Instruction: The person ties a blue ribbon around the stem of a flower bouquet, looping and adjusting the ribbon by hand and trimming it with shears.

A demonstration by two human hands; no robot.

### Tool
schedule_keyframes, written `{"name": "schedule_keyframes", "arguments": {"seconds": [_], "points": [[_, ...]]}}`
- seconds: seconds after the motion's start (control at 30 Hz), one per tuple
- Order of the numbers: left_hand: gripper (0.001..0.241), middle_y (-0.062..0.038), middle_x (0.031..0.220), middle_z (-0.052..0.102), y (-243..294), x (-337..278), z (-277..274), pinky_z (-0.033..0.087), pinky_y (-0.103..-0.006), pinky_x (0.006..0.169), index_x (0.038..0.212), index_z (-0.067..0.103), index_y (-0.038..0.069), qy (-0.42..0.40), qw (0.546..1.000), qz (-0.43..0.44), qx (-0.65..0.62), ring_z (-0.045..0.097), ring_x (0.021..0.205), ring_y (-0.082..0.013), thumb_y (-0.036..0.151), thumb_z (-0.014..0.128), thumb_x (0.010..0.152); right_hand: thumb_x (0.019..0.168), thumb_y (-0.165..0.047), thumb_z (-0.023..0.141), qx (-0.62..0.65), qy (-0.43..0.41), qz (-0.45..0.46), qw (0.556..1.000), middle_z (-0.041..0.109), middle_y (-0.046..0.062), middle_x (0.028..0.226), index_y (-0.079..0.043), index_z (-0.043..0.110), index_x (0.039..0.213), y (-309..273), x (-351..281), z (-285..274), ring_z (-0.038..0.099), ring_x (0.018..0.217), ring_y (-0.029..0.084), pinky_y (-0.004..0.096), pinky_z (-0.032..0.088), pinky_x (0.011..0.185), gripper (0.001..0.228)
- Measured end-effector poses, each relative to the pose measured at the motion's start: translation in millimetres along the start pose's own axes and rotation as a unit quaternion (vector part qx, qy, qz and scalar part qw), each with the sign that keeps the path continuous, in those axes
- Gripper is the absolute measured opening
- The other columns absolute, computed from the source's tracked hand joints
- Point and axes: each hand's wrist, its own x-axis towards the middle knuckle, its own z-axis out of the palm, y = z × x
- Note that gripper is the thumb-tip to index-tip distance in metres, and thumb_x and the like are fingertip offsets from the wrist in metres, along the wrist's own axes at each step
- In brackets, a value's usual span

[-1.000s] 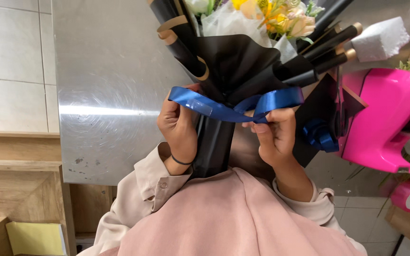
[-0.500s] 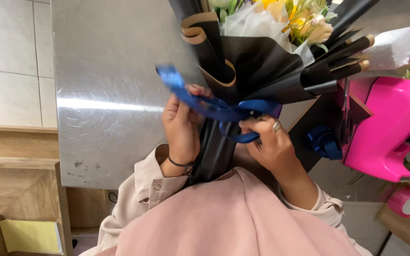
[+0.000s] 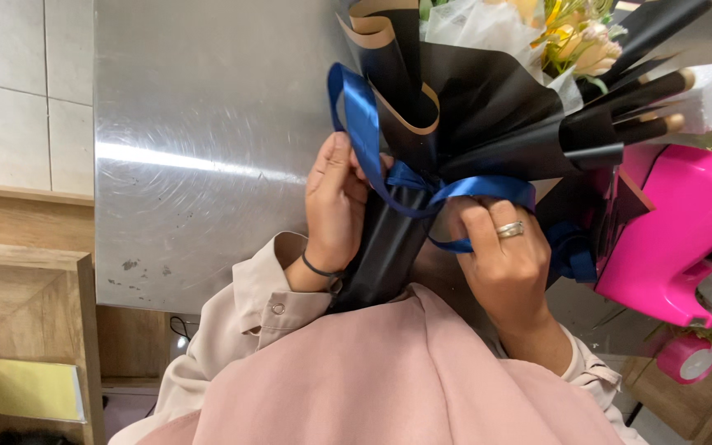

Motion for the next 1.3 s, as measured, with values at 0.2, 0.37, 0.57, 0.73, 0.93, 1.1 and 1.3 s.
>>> {"name": "schedule_keyframes", "arguments": {"seconds": [0.2, 0.37, 0.57, 0.73, 0.93, 1.1, 1.3], "points": [[0.046, -0.009, 0.057, 0.054, -47.6, -3.2, -29.4, 0.052, -0.0303, 0.081, 0.065, 0.048, 0.009, -0.116, 0.969, 0.132, 0.172, 0.059, 0.059, -0.0237, 0.024, 0.05, 0.109, 0.095, -0.015, 0.08, -0.04, 0.077, -0.021, 0.996, 0.057, 0.004, 0.072, -0.014, 0.074, 0.086, 3.2, -4.2, 16.5, 0.057, 0.057, 0.019, 0.029, 0.053, 0.061, 0.011], [0.028, -0.013, 0.072, 0.059, 7.3, -37.0, 3.3, 0.055, -0.0426, 0.072, 0.091, 0.055, 0.009, -0.118, 0.896, 0.088, 0.42, 0.064, 0.069, -0.0333, 0.034, 0.054, 0.105, 0.097, -0.01, 0.082, 0.005, 0.044, 0.016, 0.999, 0.053, 0.007, 0.069, -0.006, 0.069, 0.084, -3.7, -3.3, 11.2, 0.06, 0.058, 0.026, 0.034, 0.055, 0.059, 0.019], [0.046, -0.003, 0.086, 0.039, -3.5, -43.6, 16.6, 0.05, -0.0366, 0.076, 0.112, 0.044, 0.01, -0.091, 0.919, 0.058, 0.379, 0.053, 0.076, -0.0226, 0.016, 0.08, 0.085, 0.094, -0.013, 0.085, 0.084, -0.016, 0.064, 0.994, 0.058, 0.012, 0.079, -0.003, 0.072, 0.096, 5.8, 6.9, -8.4, 0.066, 0.071, 0.035, 0.04, 0.057, 0.069, 0.016], [0.054, -0.003, 0.087, 0.043, -0.6, -47.7, 34.8, 0.048, -0.0413, 0.08, 0.119, 0.04, 0.007, -0.082, 0.933, -0.028, 0.35, 0.054, 0.079, -0.0234, 0.016, 0.081, 0.086, 0.092, -0.011, 0.086, 0.107, -0.023, 0.051, 0.993, 0.066, 0.007, 0.089, -0.011, 0.081, 0.103, 21.2, 4.5, -9.9, 0.069, 0.077, 0.028, 0.038, 0.059, 0.078, 0.012], [0.047, -0.005, 0.077, 0.047, -3.0, -46.7, 43.6, 0.056, -0.0371, 0.07, 0.118, 0.042, 0.007, -0.106, 0.897, 0.012, 0.43, 0.067, 0.071, -0.0307, 0.018, 0.078, 0.09, 0.091, -0.008, 0.087, 0.076, -0.04, 0.047, 0.995, 0.06, 0.008, 0.081, -0.011, 0.082, 0.102, 31.6, -8.6, -3.6, 0.066, 0.072, 0.031, 0.04, 0.058, 0.074, 0.013], [0.026, -0.008, 0.083, 0.05, 8.7, -48.8, 49.8, 0.059, -0.0366, 0.074, 0.115, 0.049, 0.006, -0.174, 0.846, 0.156, 0.479, 0.067, 0.079, -0.0315, 0.018, 0.066, 0.1, 0.096, -0.008, 0.088, 0.146, -0.019, 0.107, 0.983, 0.063, 0.011, 0.076, -0.005, 0.081, 0.101, 32.6, -13.4, -1.0, 0.066, 0.071, 0.036, 0.041, 0.056, 0.069, 0.009], [0.023, -0.007, 0.088, 0.055, -4.6, -48.0, 42.3, 0.062, -0.0372, 0.079, 0.125, 0.059, 0.008, -0.196, 0.75, 0.265, 0.573, 0.067, 0.083, -0.0283, 0.008, 0.061, 0.102, 0.095, -0.011, 0.089, 0.102, -0.035, 0.097, 0.989, 0.065, 0.01, 0.085, -0.009, 0.081, 0.105, 18.8, 14.0, -15.5, 0.069, 0.079, 0.033, 0.04, 0.059, 0.076, 0.013]]}}
